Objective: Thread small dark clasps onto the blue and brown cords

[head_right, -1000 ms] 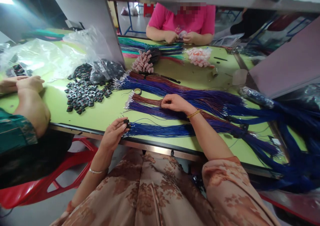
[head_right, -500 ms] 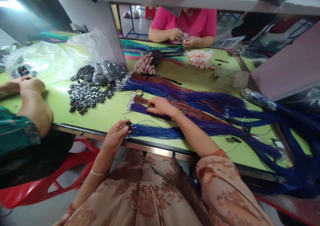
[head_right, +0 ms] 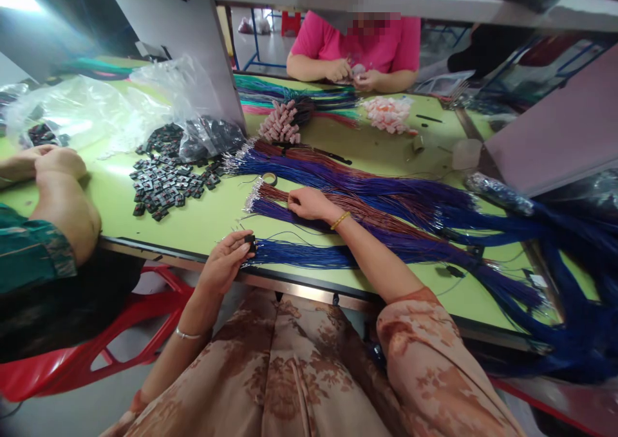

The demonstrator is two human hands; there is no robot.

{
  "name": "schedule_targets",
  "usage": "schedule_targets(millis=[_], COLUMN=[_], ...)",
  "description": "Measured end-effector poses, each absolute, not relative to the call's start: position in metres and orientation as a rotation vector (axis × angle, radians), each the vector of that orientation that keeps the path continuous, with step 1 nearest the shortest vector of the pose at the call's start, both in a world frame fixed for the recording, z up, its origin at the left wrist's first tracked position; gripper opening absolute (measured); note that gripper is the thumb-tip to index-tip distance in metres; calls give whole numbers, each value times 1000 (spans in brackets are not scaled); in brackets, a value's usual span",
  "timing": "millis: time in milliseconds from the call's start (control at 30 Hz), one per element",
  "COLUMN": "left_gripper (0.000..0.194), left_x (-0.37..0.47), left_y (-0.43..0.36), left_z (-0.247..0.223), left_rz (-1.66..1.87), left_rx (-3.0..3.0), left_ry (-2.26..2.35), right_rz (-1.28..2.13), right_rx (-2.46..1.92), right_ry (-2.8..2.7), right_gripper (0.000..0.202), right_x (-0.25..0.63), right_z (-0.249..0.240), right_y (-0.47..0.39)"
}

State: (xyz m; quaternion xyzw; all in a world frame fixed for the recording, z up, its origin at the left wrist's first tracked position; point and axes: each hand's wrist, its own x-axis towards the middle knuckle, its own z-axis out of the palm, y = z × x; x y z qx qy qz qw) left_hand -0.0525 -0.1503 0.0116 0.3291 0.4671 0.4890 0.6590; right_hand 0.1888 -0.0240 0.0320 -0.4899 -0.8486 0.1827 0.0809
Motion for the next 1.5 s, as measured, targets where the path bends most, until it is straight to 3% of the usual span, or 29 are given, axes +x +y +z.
schedule_targets(millis=[400,700,800,1200,1500], left_gripper=[41,40,40,42,42], left_x=[-44,-40,-39,-39,-38], left_y=[-147,-146,-147,-149,-150], left_z=[13,11,12,9,8], left_rz=[1087,1059,1052,1041,1044], left_rx=[848,890,883,871,869], left_ry=[1055,1043,1045,1040,1057], right_rz=[646,266,288,271,375], right_rx=[-1314,-1650,-1590,-1516,-1666], right_ry=[-2451,-2353,-2427,-2750,-2831], right_gripper=[18,17,19,34,59], right_x=[203,202,195,168,144], right_z=[25,26,26,22,32], right_y=[-21,-11,-22,-51,-31])
